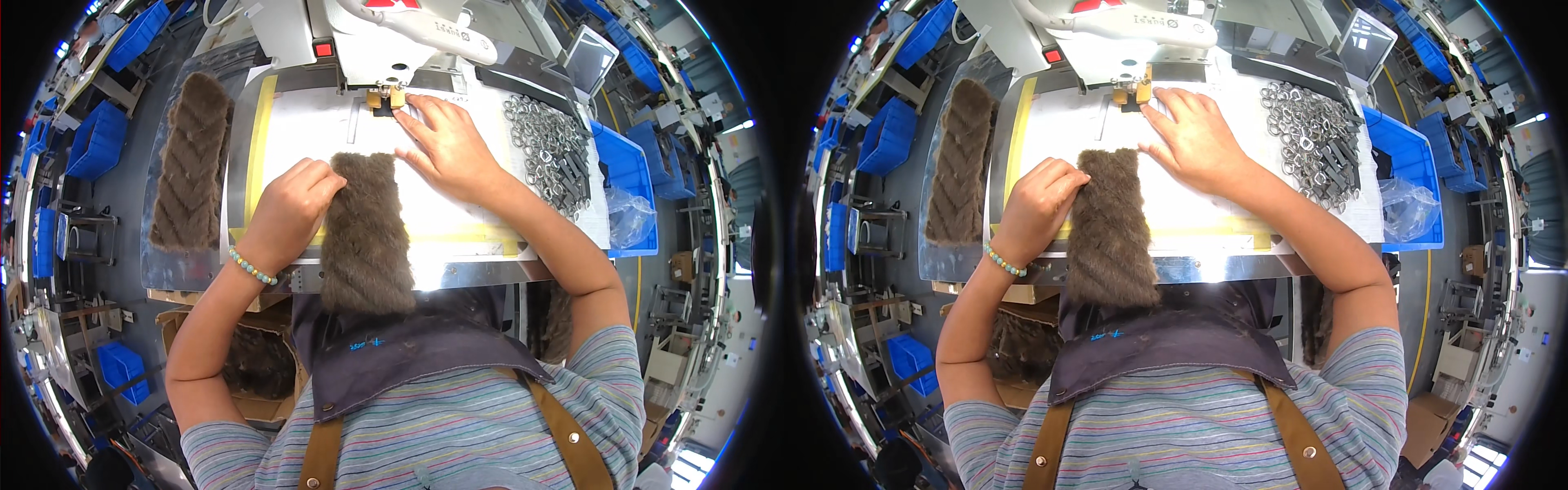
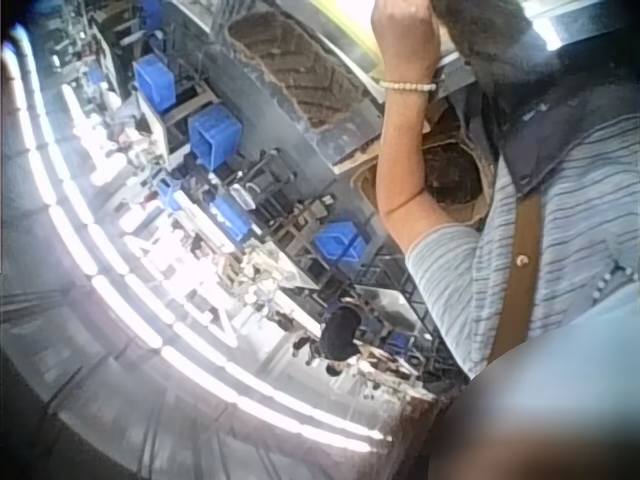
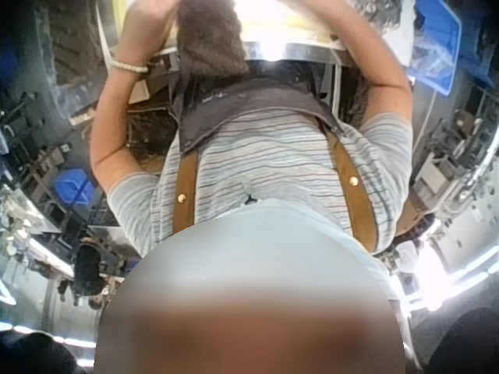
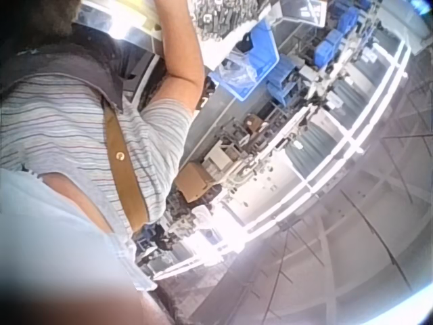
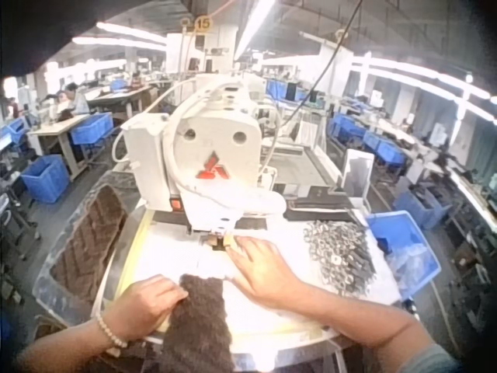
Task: Sewing metal loops onto strips of brown fur using an industrial sewing machine.
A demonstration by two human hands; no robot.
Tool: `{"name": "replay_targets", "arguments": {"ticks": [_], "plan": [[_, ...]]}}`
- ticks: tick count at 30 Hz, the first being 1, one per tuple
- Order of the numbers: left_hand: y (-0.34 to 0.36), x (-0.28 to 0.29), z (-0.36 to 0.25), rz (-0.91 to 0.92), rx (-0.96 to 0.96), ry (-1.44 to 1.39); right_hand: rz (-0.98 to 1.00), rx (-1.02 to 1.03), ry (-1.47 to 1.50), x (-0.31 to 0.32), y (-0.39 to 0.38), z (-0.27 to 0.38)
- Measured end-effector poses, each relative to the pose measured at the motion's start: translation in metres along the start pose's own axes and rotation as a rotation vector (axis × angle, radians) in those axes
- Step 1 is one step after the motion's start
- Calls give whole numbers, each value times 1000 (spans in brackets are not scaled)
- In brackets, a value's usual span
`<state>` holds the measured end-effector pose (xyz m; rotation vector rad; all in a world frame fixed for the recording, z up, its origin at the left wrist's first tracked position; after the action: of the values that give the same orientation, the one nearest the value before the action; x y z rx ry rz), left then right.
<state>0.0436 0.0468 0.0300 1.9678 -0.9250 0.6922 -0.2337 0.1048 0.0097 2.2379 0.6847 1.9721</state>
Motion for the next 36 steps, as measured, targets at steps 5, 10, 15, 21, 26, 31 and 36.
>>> {"name": "replay_targets", "arguments": {"ticks": [5, 10, 15, 21, 26, 31, 36], "plan": [[0, -1, 0, -8, -9, 7, 50, -24, -52, -2, 0, 3], [-1, -1, 1, -44, -19, -4, -11, -14, -81, 8, 2, 4], [-3, -1, 4, -10, -23, 0, -32, -21, 199, 35, -9, 9], [-1, -1, 2, 4, -153, -3, -11, -83, 541, 29, -20, 36], [4, 4, -10, -25, -373, 83, -167, -47, 429, 36, -24, 25], [20, 0, 1, -102, -304, 34, -226, -39, 331, 41, -19, 15], [34, -10, 19, -60, -173, 38, -254, -70, 318, 31, -8, 4]]}}
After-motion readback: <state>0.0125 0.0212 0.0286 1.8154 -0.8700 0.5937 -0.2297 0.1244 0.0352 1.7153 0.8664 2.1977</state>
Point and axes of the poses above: each hand's wrist, its own y-axis towards the middle knuckle, its own x-axis out of the back of the hand, z = x × y, the point moved 1 cm from there along y, towards the middle knuckle, and after that the axes turned 13 degrees about -y, right-handed, at the moved point
